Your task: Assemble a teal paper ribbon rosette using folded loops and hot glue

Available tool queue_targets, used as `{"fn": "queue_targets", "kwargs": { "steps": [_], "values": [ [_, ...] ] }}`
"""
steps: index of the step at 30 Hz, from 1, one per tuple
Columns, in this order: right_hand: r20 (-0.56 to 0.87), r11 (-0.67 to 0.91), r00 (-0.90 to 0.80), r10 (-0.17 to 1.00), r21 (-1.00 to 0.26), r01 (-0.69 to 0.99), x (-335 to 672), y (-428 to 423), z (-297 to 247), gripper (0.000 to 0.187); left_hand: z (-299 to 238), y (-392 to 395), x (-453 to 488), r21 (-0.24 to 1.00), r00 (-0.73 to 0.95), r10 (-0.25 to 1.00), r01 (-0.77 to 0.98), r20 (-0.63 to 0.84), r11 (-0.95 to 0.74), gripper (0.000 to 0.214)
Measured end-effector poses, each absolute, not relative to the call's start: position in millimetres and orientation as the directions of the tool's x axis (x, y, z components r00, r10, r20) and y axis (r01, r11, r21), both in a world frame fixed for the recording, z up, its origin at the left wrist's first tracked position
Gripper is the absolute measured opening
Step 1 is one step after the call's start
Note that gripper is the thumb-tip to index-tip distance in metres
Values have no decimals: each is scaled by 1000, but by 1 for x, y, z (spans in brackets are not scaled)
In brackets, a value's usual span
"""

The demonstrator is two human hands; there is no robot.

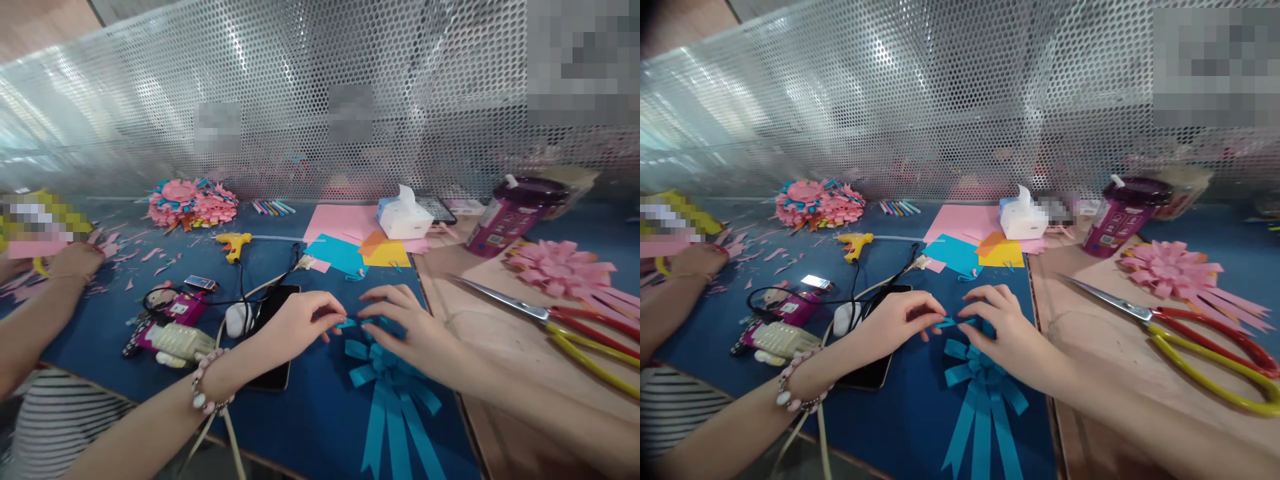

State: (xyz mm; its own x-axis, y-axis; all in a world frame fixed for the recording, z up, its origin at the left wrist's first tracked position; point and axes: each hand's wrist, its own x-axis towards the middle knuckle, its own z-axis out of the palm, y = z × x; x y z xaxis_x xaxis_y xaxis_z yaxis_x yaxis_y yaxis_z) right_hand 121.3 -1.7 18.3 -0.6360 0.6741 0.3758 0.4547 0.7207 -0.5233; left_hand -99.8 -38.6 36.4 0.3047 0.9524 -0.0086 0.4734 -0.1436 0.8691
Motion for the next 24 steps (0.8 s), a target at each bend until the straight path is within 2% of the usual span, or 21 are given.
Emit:
{"fn": "queue_targets", "kwargs": {
  "steps": [2,6,9,11,15,24],
  "values": [
    [355,709,-646,676,-550,441,112,0,20,11,37,-38,-100,879,306,952,454,3,-149,13],
    [259,608,-639,724,-678,414,107,3,22,18,34,-36,-101,913,295,955,378,40,-155,18],
    [204,477,-567,798,-789,387,110,1,23,21,33,-35,-103,942,260,965,310,45,-127,30],
    [215,429,-508,834,-833,350,112,-1,23,23,33,-35,-103,960,268,963,266,8,-82,35],
    [242,399,-445,862,-865,304,112,-4,21,24,34,-37,-103,975,339,939,221,-63,-14,27],
    [237,414,-458,857,-845,337,110,-9,20,25,35,-37,-101,975,338,940,219,-43,-34,17]
  ]
}}
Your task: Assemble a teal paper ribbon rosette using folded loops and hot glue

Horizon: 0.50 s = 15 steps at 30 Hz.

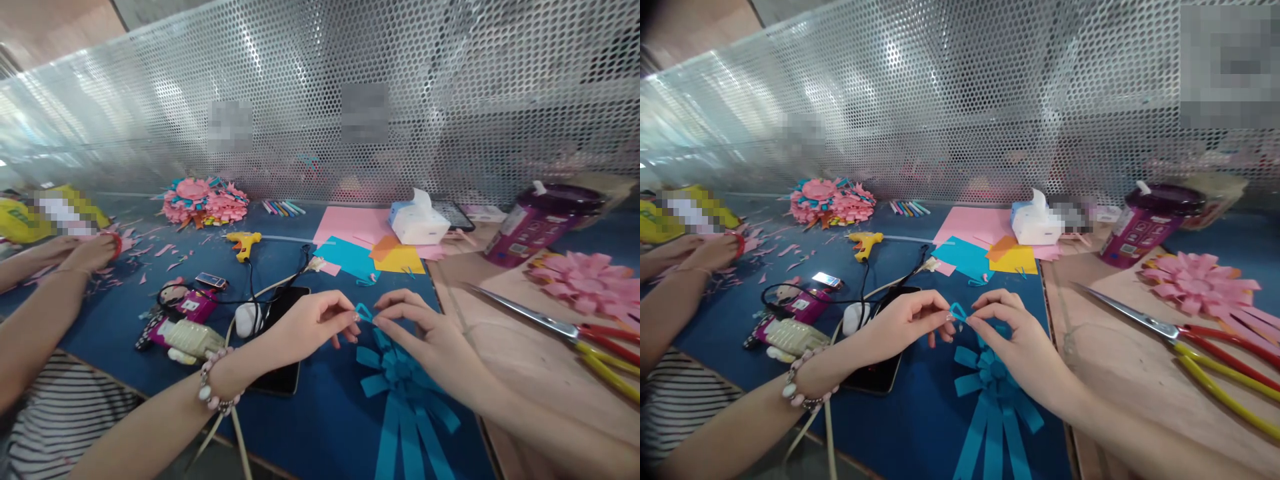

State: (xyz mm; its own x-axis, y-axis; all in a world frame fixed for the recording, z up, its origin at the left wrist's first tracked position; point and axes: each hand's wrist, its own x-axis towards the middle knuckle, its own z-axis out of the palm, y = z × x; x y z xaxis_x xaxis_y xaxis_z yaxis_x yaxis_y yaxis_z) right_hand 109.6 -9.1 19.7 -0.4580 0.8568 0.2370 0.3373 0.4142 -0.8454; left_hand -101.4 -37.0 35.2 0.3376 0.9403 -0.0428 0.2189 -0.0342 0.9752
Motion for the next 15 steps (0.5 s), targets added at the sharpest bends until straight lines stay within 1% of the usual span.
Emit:
{"fn": "queue_targets", "kwargs": {
  "steps": [4,7,12,15],
  "values": [
    [248,454,-477,843,-804,384,109,-7,20,26,36,-39,-103,973,339,940,227,-45,-35,16],
    [312,522,-481,820,-752,402,109,-5,23,22,37,-41,-103,959,355,934,277,-43,-62,14],
    [363,632,-551,751,-637,442,107,-11,29,17,41,-45,-101,891,410,912,414,-1,-185,8],
    [389,671,-573,721,-599,437,105,-14,31,16,41,-46,-100,840,430,902,475,39,-263,6]
  ]
}}
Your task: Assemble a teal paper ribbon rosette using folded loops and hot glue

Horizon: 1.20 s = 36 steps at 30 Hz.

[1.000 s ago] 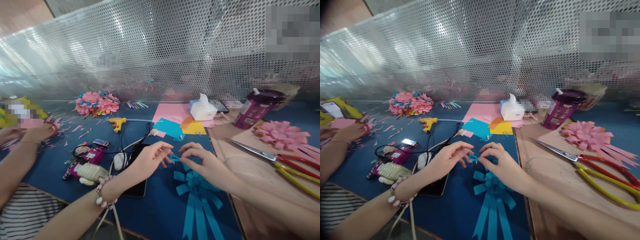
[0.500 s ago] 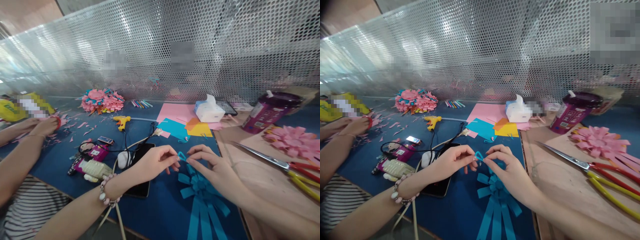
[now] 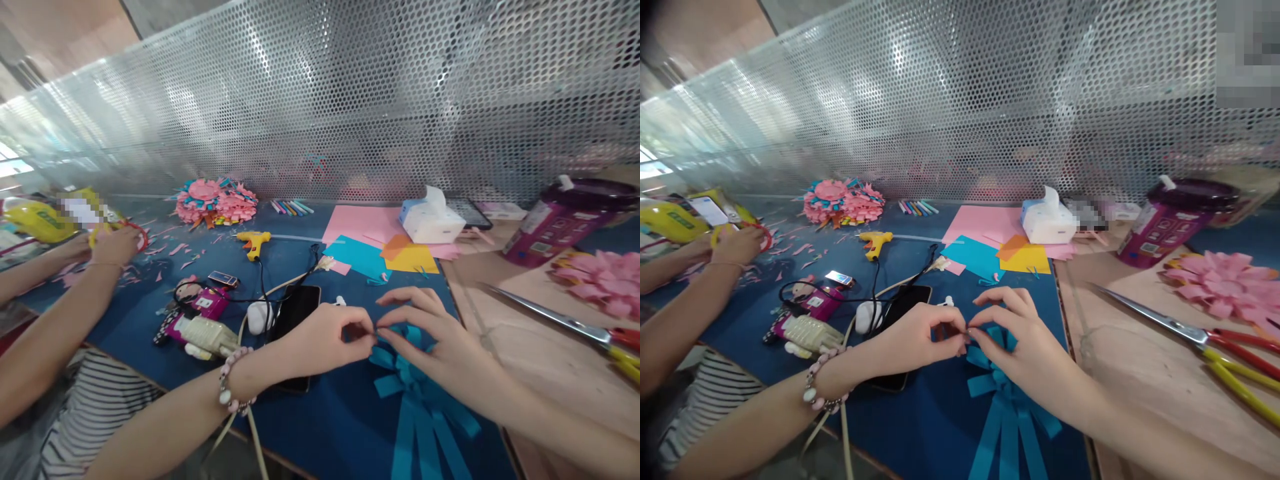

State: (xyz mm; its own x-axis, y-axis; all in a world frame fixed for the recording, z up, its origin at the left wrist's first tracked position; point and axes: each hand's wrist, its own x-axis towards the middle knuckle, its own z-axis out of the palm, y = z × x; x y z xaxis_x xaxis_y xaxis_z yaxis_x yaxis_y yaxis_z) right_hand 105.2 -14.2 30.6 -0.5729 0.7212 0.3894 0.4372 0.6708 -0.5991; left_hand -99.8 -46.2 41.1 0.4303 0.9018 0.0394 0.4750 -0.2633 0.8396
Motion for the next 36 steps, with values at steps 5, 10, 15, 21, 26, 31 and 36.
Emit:
{"fn": "queue_targets", "kwargs": {
  "steps": [5,10,15,21,26,31,36],
  "values": [
    [366,660,-581,727,-608,442,106,-12,29,14,39,-46,-99,782,432,895,518,112,-348,7],
    [352,655,-593,724,-620,431,107,-9,26,13,39,-46,-99,743,441,887,546,138,-387,8],
    [329,643,-606,724,-639,422,107,-7,26,17,42,-47,-98,730,448,883,556,139,-397,8],
    [300,607,-590,749,-669,430,107,-8,27,20,40,-49,-98,729,419,896,566,147,-385,10],
    [243,540,-568,786,-719,438,106,-10,32,22,38,-48,-99,719,433,891,575,139,-392,15],
    [194,466,-543,817,-776,425,105,-12,34,21,38,-47,-99,696,452,884,596,122,-401,16],
    [169,413,-525,834,-822,392,105,-11,31,22,37,-46,-101,723,453,886,578,102,-379,16]
  ]
}}
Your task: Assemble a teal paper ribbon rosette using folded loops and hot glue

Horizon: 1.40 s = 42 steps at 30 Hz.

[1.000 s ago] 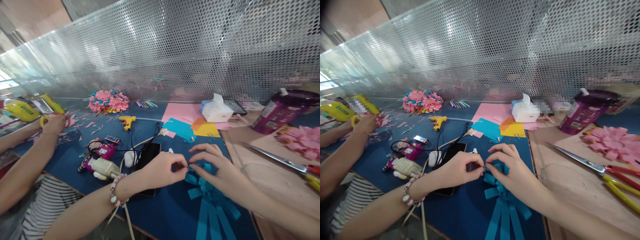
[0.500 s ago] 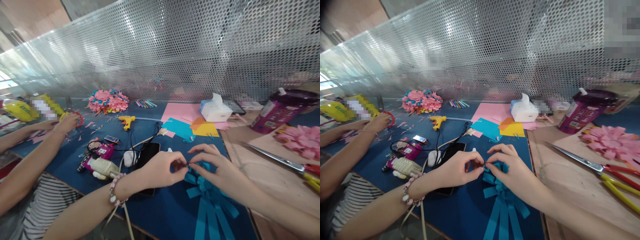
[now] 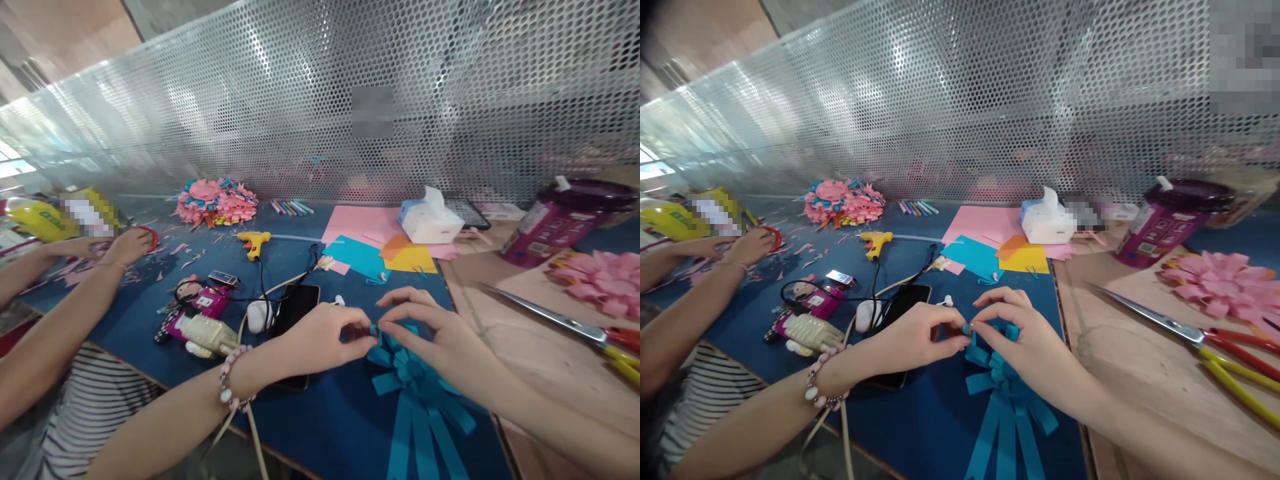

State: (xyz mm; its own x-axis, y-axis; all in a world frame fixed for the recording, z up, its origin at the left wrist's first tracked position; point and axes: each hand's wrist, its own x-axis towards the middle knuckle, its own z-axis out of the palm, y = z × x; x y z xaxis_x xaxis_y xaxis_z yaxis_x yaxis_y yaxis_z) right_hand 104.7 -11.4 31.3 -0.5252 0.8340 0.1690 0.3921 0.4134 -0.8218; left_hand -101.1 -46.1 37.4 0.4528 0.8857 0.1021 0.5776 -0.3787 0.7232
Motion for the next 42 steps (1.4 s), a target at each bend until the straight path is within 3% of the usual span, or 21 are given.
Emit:
{"fn": "queue_targets", "kwargs": {
  "steps": [7,14,19,23,30,37,42],
  "values": [
    [182,408,-520,835,-837,363,103,-9,27,20,40,-45,-100,774,439,897,552,47,-311,15],
    [266,512,-538,800,-771,379,104,-13,25,15,41,-46,-100,768,428,904,574,15,-284,14],
    [248,484,-522,816,-786,385,106,-7,34,18,38,-46,-100,758,391,920,593,23,-272,21],
    [251,450,-496,831,-827,337,120,19,42,18,32,-45,-99,655,367,929,692,43,-304,28],
    [17,199,-601,799,-951,238,144,56,31,17,23,-50,-96,425,717,690,597,99,-681,25],
    [-15,106,-735,677,-987,119,149,56,16,13,27,-50,-94,335,763,635,571,121,-750,37],
    [-30,144,-749,662,-975,167,151,56,17,10,27,-50,-89,293,799,600,562,49,-773,41]
  ]
}}
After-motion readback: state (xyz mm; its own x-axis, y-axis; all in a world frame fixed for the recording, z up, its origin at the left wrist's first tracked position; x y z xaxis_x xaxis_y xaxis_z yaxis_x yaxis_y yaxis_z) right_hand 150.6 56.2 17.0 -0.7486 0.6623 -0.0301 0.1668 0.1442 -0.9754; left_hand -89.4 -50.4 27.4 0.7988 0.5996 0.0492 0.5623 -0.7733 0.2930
